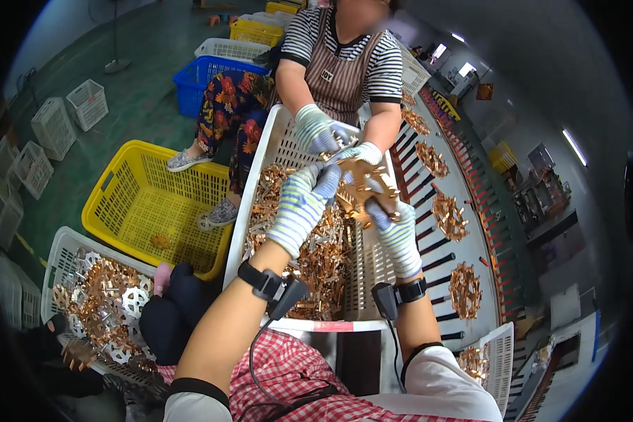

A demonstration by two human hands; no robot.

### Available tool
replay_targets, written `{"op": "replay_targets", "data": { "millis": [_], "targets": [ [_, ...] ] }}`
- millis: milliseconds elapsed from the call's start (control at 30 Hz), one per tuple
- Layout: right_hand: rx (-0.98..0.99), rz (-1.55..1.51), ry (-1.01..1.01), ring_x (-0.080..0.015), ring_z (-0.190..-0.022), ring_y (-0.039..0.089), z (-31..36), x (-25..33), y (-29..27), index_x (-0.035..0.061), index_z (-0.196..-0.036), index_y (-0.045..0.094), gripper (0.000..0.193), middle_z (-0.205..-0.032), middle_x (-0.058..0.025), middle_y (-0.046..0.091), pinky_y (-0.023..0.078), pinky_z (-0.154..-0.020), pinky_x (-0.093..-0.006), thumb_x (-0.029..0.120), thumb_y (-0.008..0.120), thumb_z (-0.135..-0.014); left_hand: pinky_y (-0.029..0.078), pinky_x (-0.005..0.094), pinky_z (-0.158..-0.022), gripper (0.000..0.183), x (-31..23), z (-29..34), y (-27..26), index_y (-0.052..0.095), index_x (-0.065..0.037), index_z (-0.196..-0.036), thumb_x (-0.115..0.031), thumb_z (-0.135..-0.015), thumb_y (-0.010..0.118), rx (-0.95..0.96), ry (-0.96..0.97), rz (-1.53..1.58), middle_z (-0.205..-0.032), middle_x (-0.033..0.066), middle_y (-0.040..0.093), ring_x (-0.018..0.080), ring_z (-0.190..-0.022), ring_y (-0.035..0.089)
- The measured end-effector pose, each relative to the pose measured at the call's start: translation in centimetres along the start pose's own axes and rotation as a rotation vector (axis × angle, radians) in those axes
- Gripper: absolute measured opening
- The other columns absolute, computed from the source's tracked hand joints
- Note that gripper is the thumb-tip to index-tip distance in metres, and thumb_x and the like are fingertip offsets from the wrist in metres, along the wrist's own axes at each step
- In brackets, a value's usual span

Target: The person sits at a workstation and assembles small copper-colored metal components into star-shaped decorative items. They pick up individual pieces from a white basket, fit them together by hand, and place the completed units onto a long rack with vertical pegs.

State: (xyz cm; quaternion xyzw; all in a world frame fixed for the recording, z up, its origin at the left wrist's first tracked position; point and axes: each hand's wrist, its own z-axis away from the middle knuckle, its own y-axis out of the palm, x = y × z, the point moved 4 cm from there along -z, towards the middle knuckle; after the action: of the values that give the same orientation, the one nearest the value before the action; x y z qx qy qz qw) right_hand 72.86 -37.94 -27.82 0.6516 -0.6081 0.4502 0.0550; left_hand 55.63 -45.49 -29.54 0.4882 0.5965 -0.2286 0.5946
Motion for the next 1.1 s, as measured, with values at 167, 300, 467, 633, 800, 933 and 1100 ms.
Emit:
{"op": "replay_targets", "data": {
  "millis": [167, 300, 467, 633, 800, 933, 1100],
  "targets": [
    [0.159, 0.117, -0.034, -0.0173, -0.057, 0.057, 0.7, -0.1, 0.7, 0.002, -0.096, 0.068, 0.016, -0.068, -0.0109, 0.063, 0.045, -0.056, -0.0301, 0.011, 0.067, -0.083, 0.046, 0.0285, -0.063, 0.035, 1.3, -1.4, -0.4, 0.064, -0.001, -0.094, -0.035, -0.09, 0.06, -0.017, 0.227, -0.325, -0.077, 0.0098, 0.064, 0.0125, -0.066, 0.053],
    [0.156, 0.15, -0.059, -0.026, -0.065, 0.064, 0.4, 1.7, 0.0, 0.0038, -0.098, 0.068, 0.019, -0.074, -0.0147, 0.066, 0.049, -0.06, -0.034, 0.015, 0.067, -0.083, 0.049, 0.0375, -0.072, 0.033, -0.4, -0.6, -0.2, 0.064, 0.0, -0.095, -0.032, -0.085, 0.061, -0.049, 0.405, -0.745, -0.085, 0.0197, 0.066, 0.031, -0.079, 0.064],
    [0.17, 0.058, -0.085, -0.0268, -0.07, 0.066, 0.2, 0.1, 0.2, 0.0062, -0.103, 0.066, 0.023, -0.081, -0.0142, 0.067, 0.051, -0.063, -0.0337, 0.017, 0.067, -0.083, 0.039, 0.0246, -0.04, 0.029, 0.7, -0.8, -1.5, 0.063, -0.004, -0.093, -0.032, -0.089, 0.062, 0.127, 0.132, -0.221, -0.058, -0.0017, 0.053, 0.0079, -0.046, 0.049],
    [0.173, 0.202, -0.131, -0.0316, -0.069, 0.064, 0.6, 0.9, -1.4, 0.012, -0.117, 0.061, 0.036, -0.081, -0.0153, 0.066, 0.051, -0.066, -0.0355, 0.021, 0.067, -0.083, 0.027, 0.0185, -0.033, 0.017, 0.3, -0.3, -0.4, 0.061, -0.008, -0.085, -0.024, -0.09, 0.061, 0.245, -0.134, 0.085, -0.054, -0.0063, 0.045, 0.0013, -0.038, 0.038],
    [-0.343, -0.78, 0.187, -0.0108, -0.081, 0.065, 0.4, -1.9, -5.9, -0.002, -0.11, 0.062, 0.036, -0.092, -0.0051, 0.068, 0.053, -0.074, -0.0268, 0.022, 0.07, -0.084, 0.047, 0.0248, -0.064, 0.021, 2.1, 1.6, 1.6, 0.066, -0.002, -0.092, -0.022, -0.084, 0.065, 0.462, 0.127, -0.648, -0.07, 0.0017, 0.061, 0.0085, -0.068, 0.056],
    [-0.143, -0.709, 0.187, -0.0075, -0.076, 0.058, 1.1, 0.0, -5.0, 0.0003, -0.105, 0.063, 0.035, -0.088, -0.0012, 0.065, 0.048, -0.069, -0.0239, 0.027, 0.068, -0.084, 0.048, 0.0266, -0.058, 0.047, 4.2, 0.3, 1.2, 0.058, -0.001, -0.116, -0.036, -0.085, 0.065, 0.288, 0.405, -0.643, -0.069, 0.0008, 0.061, 0.0112, -0.059, 0.056],
    [0.153, -0.409, 0.288, -0.0054, -0.078, 0.054, 2.6, 3.7, -4.6, -0.0003, -0.106, 0.065, 0.041, -0.086, -0.0021, 0.064, 0.045, -0.071, -0.0219, 0.036, 0.063, -0.087, 0.027, 0.0168, -0.034, 0.027, 0.9, 2.4, 2.0, 0.064, -0.012, -0.093, -0.039, -0.089, 0.061, 0.248, -0.09, -0.148, -0.056, -0.0084, 0.046, -0.0005, -0.039, 0.036]
  ]
}}
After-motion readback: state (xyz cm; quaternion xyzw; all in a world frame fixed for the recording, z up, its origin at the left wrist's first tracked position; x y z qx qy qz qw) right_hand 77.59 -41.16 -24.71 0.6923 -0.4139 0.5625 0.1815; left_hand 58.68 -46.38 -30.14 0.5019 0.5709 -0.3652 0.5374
